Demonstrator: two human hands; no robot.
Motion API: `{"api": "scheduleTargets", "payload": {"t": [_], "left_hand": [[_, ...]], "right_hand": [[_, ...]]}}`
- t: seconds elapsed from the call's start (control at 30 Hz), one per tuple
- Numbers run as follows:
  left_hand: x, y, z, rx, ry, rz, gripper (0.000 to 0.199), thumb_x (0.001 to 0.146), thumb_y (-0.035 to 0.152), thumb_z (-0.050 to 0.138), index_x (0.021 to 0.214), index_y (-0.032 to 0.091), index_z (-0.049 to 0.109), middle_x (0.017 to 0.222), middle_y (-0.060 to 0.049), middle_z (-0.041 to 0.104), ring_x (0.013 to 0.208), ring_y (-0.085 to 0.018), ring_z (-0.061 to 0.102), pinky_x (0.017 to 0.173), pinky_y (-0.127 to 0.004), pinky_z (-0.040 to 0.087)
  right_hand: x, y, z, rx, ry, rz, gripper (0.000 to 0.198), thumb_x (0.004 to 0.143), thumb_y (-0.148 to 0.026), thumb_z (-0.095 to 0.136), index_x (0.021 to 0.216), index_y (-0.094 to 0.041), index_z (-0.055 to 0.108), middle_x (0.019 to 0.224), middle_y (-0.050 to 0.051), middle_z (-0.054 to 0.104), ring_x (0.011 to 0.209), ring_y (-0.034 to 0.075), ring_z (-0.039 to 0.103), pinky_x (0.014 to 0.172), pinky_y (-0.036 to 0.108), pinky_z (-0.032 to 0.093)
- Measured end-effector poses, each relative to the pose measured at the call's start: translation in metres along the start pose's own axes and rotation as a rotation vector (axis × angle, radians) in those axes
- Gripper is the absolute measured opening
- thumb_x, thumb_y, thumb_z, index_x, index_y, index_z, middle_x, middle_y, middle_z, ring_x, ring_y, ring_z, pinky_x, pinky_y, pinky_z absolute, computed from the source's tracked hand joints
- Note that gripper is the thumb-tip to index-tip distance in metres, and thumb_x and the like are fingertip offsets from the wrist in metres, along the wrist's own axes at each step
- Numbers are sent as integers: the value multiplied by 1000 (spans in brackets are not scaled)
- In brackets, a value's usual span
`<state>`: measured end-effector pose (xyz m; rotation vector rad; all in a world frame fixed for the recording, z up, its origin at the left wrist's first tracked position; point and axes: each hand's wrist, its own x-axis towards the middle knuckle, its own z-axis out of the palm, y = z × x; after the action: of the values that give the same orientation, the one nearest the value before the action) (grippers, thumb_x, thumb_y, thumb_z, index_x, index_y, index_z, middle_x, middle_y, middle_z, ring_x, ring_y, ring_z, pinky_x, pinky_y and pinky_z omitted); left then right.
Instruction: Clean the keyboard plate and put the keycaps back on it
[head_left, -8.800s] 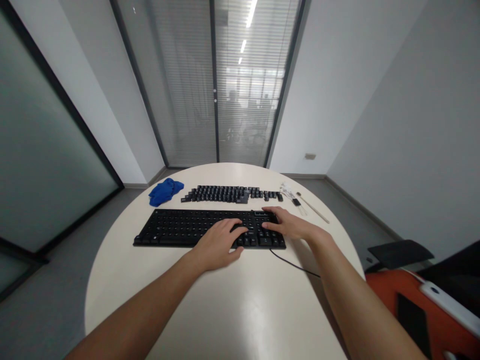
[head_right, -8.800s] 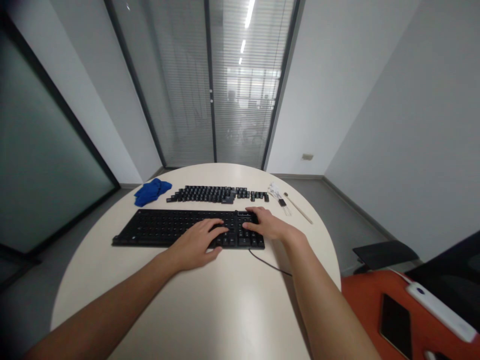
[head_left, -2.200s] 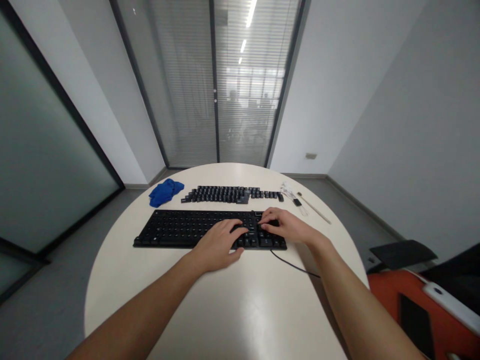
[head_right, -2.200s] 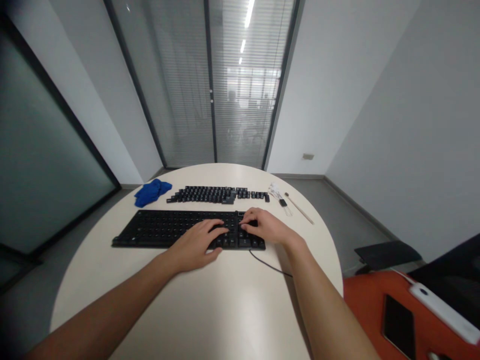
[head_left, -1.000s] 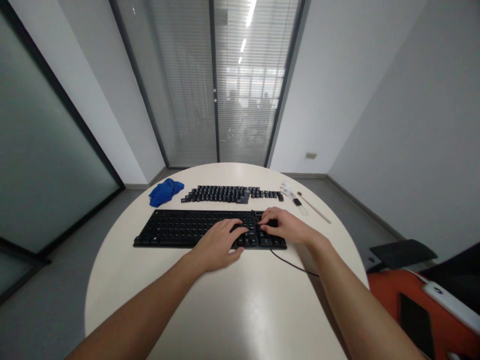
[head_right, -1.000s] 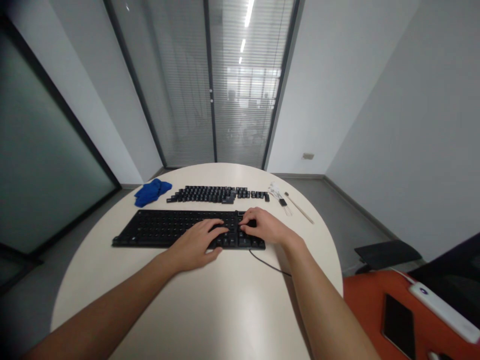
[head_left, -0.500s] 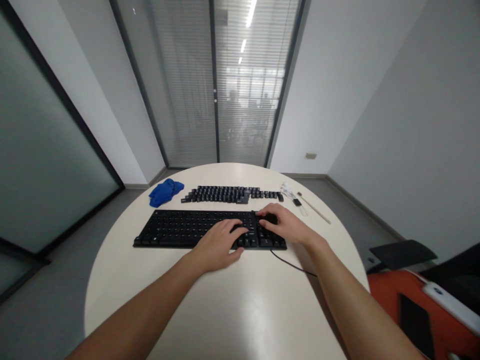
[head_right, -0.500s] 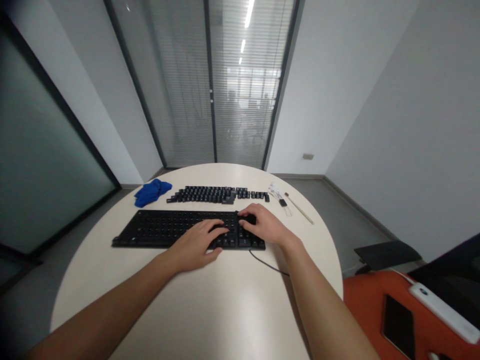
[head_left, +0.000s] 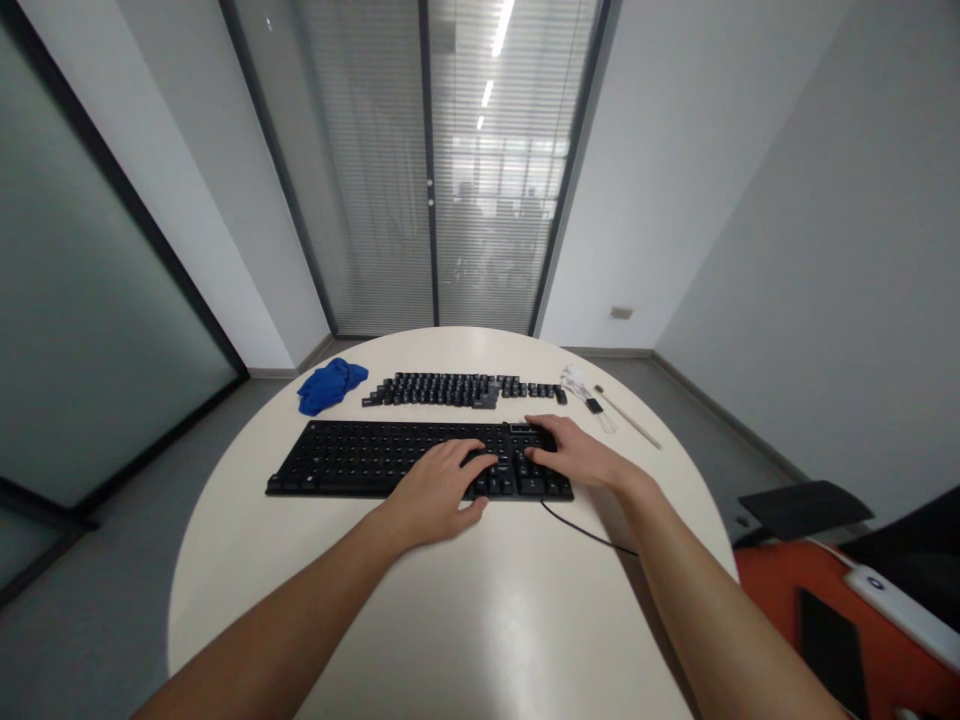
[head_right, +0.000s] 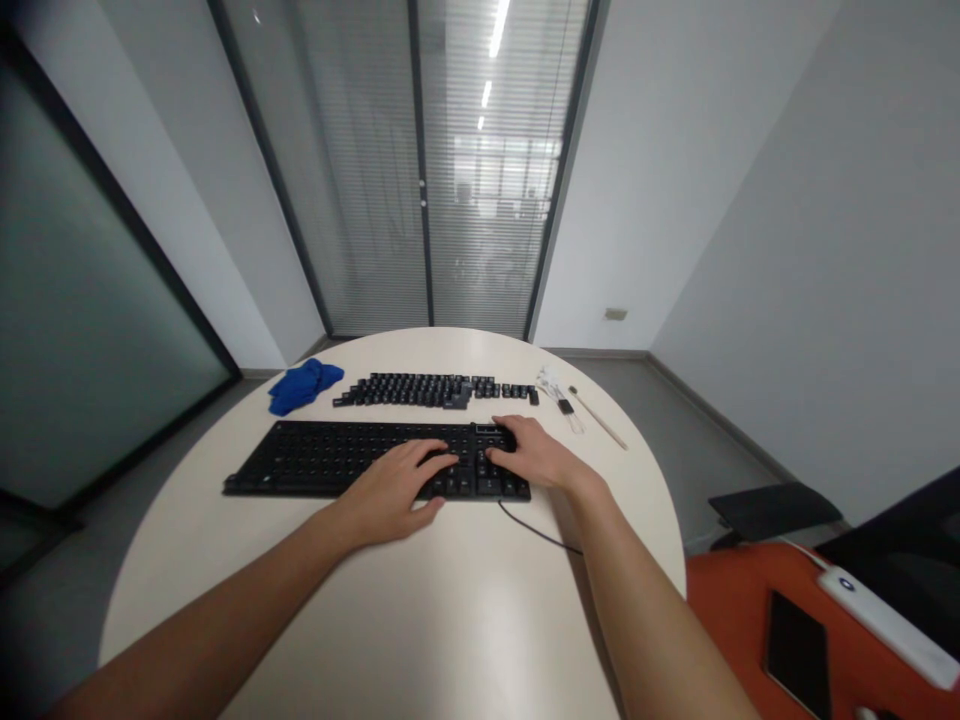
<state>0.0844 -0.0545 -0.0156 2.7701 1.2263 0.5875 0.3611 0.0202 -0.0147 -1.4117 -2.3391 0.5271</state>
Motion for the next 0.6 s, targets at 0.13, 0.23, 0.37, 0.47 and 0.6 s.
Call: {"api": "scheduleTargets", "payload": {"t": [0.13, 0.23, 0.37, 0.47, 0.6], "left_hand": [[2, 4, 0, 27, 26, 5, 61, 86, 31, 65, 144, 23, 48, 140, -11, 52, 129, -30, 48, 113, -50, 38], [5, 9, 2, 57, 40, 14, 63, 87, 34, 65, 147, 25, 46, 141, -12, 51, 130, -30, 46, 114, -50, 36], [9, 18, 7, 72, 22, 41, 65, 89, 42, 64, 149, 27, 43, 148, -12, 47, 135, -32, 43, 115, -52, 34], [12, 22, 12, 67, 14, 39, 65, 90, 47, 62, 149, 28, 42, 149, -11, 47, 138, -31, 41, 117, -53, 31], [13, 24, 15, 62, 15, 18, 65, 91, 48, 61, 150, 27, 42, 150, -11, 47, 140, -31, 40, 119, -53, 27]], "right_hand": [[1, 1, 2, 1, -20, 5, 68, 87, -46, 61, 145, -12, 51, 144, 19, 54, 133, 34, 49, 116, 51, 35], [1, 0, 1, 14, -16, 4, 65, 87, -45, 61, 143, -13, 52, 142, 18, 55, 132, 34, 50, 115, 52, 36], [0, -4, 0, 21, -18, 13, 65, 87, -47, 61, 142, -14, 53, 141, 17, 56, 131, 33, 50, 115, 50, 36], [0, -6, 0, 29, -20, 27, 64, 87, -47, 62, 141, -15, 53, 141, 17, 56, 132, 33, 50, 115, 50, 36], [1, -8, -1, 33, -36, 41, 66, 86, -45, 61, 141, -11, 52, 142, 18, 55, 132, 33, 49, 115, 49, 35]]}}
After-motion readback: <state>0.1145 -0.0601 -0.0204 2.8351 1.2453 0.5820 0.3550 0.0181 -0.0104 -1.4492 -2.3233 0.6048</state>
